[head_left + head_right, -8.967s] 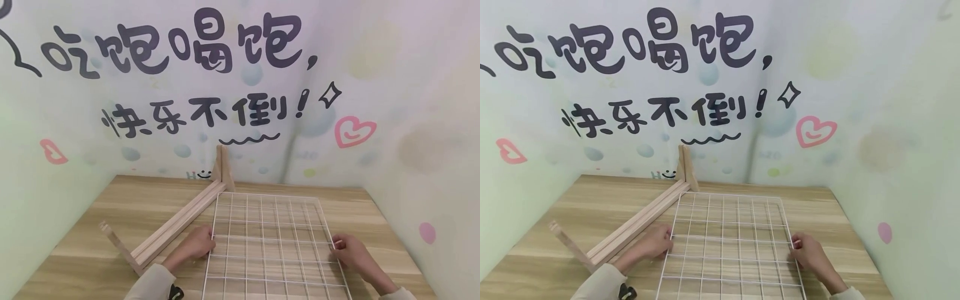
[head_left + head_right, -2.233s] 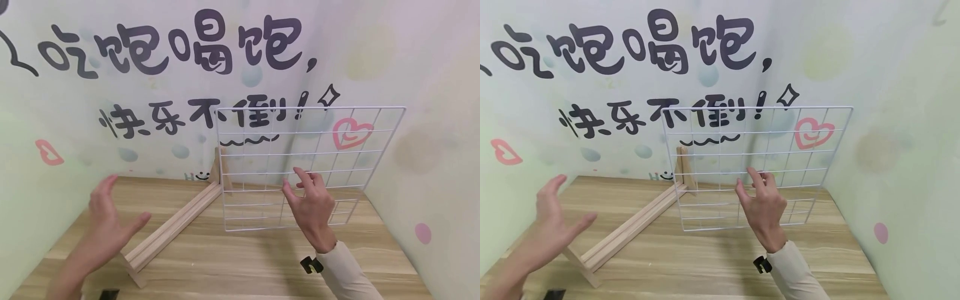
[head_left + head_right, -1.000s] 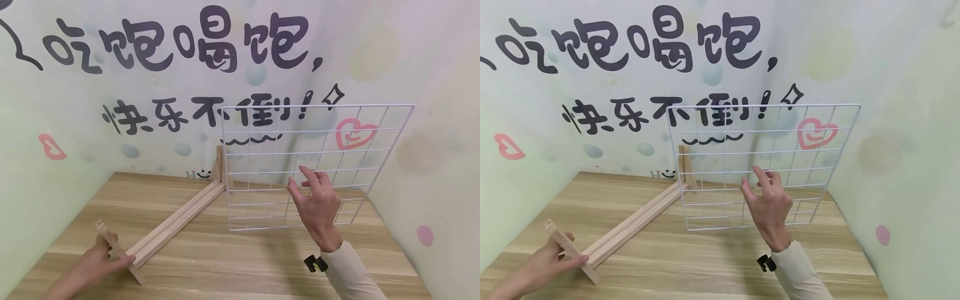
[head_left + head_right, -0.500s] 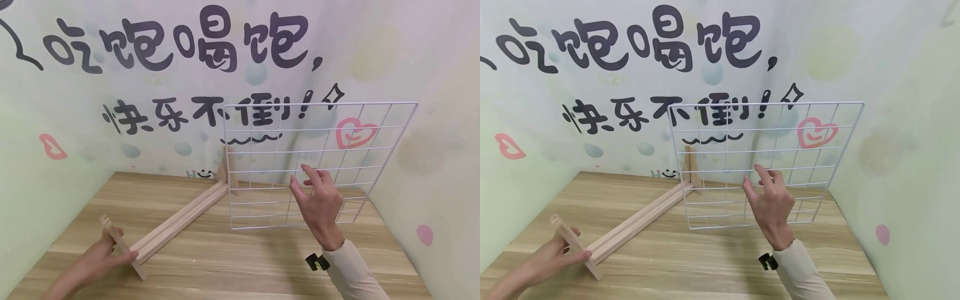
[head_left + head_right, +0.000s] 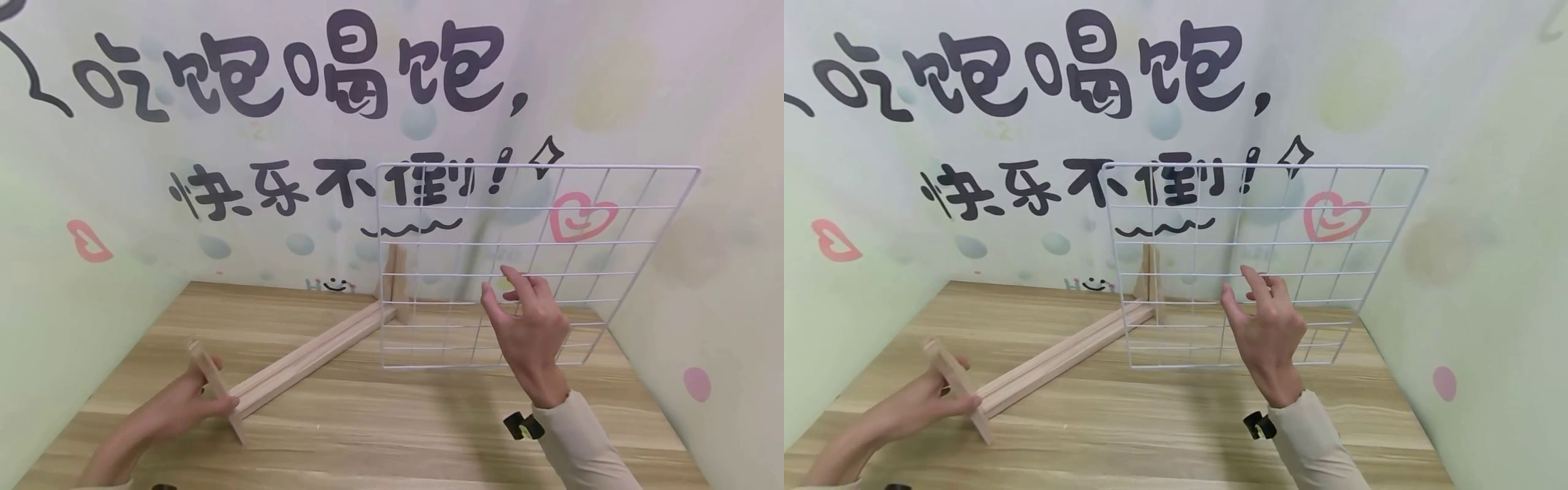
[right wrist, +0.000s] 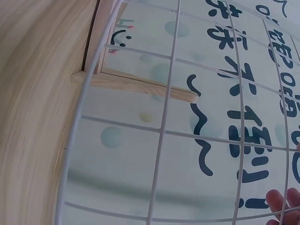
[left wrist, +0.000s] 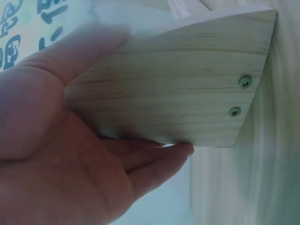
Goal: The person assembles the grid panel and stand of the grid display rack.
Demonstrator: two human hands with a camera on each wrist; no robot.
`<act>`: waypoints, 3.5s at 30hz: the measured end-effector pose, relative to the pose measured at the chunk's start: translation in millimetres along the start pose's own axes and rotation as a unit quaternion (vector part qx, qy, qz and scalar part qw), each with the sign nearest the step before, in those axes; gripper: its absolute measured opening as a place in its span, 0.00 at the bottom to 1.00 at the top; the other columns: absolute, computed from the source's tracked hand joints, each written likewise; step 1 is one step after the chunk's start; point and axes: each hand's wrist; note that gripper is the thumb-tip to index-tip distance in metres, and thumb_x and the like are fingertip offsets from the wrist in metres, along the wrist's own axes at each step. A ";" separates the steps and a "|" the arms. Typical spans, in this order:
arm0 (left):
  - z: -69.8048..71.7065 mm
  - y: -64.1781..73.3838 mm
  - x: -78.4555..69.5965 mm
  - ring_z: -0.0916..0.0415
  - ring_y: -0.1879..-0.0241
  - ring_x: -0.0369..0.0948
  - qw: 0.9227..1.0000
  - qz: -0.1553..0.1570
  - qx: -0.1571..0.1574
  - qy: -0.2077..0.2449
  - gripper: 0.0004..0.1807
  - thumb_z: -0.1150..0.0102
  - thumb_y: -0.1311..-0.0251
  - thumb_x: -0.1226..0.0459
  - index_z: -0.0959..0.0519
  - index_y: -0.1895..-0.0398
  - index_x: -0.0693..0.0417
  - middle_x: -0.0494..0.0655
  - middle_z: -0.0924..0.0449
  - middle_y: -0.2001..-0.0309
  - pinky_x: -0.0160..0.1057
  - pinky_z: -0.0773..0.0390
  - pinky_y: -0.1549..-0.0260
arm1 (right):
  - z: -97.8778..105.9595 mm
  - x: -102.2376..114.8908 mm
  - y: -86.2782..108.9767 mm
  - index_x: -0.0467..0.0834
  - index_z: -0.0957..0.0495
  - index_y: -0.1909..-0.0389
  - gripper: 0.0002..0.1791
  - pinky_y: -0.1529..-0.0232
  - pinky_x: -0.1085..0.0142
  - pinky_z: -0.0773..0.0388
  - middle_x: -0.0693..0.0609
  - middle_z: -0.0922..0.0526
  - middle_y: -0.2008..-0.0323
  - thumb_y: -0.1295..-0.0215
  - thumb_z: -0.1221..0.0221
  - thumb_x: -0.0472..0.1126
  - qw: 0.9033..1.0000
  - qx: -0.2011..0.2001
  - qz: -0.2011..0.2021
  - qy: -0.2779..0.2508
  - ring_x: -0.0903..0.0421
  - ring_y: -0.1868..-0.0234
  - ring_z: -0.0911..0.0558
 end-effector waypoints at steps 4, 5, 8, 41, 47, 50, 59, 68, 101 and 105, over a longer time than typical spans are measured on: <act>1.6 -10.3 -4.6 0.44 0.36 0.77 1.000 -0.006 0.023 0.008 0.44 0.34 0.39 0.58 0.48 0.35 0.80 0.84 0.44 0.35 0.73 0.33 0.46 | 0.3 -0.9 -0.6 0.40 0.15 0.53 0.18 0.88 0.66 0.44 0.38 0.17 0.67 0.43 0.32 0.44 1.000 -0.003 -0.001 -0.001 0.46 0.74 0.16; 1.9 -13.0 -5.8 0.44 0.35 0.77 1.000 -0.006 0.029 0.007 0.45 0.34 0.39 0.58 0.49 0.35 0.80 0.84 0.44 0.35 0.73 0.34 0.45 | 0.5 -1.0 -0.9 0.40 0.15 0.54 0.18 0.88 0.66 0.44 0.38 0.17 0.68 0.44 0.32 0.44 1.000 -0.004 -0.001 -0.001 0.46 0.74 0.16; 2.3 -21.2 -9.7 0.43 0.35 0.76 0.999 -0.002 0.045 0.012 0.45 0.34 0.39 0.58 0.50 0.35 0.79 0.85 0.44 0.36 0.71 0.33 0.44 | 0.8 -1.3 -1.4 0.40 0.15 0.54 0.18 0.87 0.66 0.44 0.38 0.17 0.68 0.44 0.32 0.44 1.000 -0.005 -0.001 -0.002 0.46 0.74 0.16; -18.1 -88.3 -23.2 0.39 0.35 0.65 0.988 -0.069 0.111 0.084 0.39 0.38 0.39 0.63 0.49 0.33 0.70 0.75 0.45 0.34 0.61 0.33 0.39 | 6.3 -6.4 -6.9 0.41 0.14 0.53 0.18 0.86 0.65 0.45 0.39 0.16 0.69 0.43 0.32 0.45 1.000 -0.026 -0.004 0.012 0.46 0.73 0.15; -23.5 -99.0 -20.3 0.41 0.33 0.66 0.984 -0.087 0.112 0.108 0.37 0.37 0.38 0.63 0.47 0.33 0.62 0.71 0.47 0.30 0.62 0.34 0.36 | 6.5 -5.9 -9.0 0.41 0.14 0.54 0.17 0.86 0.65 0.44 0.39 0.16 0.69 0.43 0.32 0.45 0.999 -0.030 0.000 0.013 0.46 0.74 0.15; -26.1 -103.8 -18.7 0.43 0.31 0.67 0.983 -0.083 0.112 0.121 0.37 0.36 0.38 0.63 0.46 0.32 0.60 0.70 0.49 0.28 0.64 0.36 0.35 | 6.5 -5.2 -10.8 0.41 0.14 0.54 0.17 0.86 0.66 0.45 0.40 0.16 0.70 0.43 0.31 0.45 0.999 -0.031 0.000 0.013 0.46 0.74 0.15; -31.5 -120.4 -19.8 0.41 0.32 0.65 0.978 -0.075 0.132 0.140 0.40 0.36 0.38 0.64 0.47 0.28 0.57 0.68 0.49 0.28 0.63 0.34 0.35 | 7.2 -2.4 -14.8 0.42 0.14 0.54 0.17 0.85 0.68 0.47 0.40 0.15 0.69 0.43 0.32 0.46 0.999 -0.033 -0.006 0.014 0.47 0.73 0.14; -32.8 -133.5 -22.9 0.40 0.34 0.60 0.976 -0.075 0.153 0.137 0.42 0.37 0.37 0.64 0.49 0.25 0.55 0.69 0.49 0.29 0.59 0.33 0.36 | 9.6 -0.9 -20.3 0.42 0.14 0.54 0.17 0.85 0.67 0.46 0.40 0.15 0.69 0.43 0.31 0.47 0.999 -0.043 0.002 0.021 0.47 0.74 0.15; -43.2 -156.3 -28.9 0.36 0.36 0.59 0.965 -0.094 0.185 0.157 0.45 0.37 0.36 0.63 0.53 0.22 0.54 0.70 0.48 0.29 0.59 0.29 0.39 | 7.0 14.5 -45.4 0.42 0.14 0.57 0.15 0.85 0.61 0.39 0.40 0.14 0.69 0.41 0.32 0.47 0.999 -0.044 -0.015 0.024 0.48 0.75 0.14; -43.5 -156.2 -28.6 0.38 0.34 0.61 0.965 -0.096 0.183 0.163 0.46 0.36 0.36 0.64 0.53 0.22 0.55 0.70 0.49 0.28 0.61 0.31 0.37 | 6.8 17.1 -47.1 0.42 0.14 0.57 0.16 0.84 0.60 0.37 0.40 0.14 0.68 0.40 0.33 0.48 0.999 -0.036 -0.018 0.022 0.47 0.75 0.14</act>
Point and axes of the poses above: each hand's wrist, its own y-axis away from the middle knuckle, its own z-axis out of the back of the hand, x = y × z
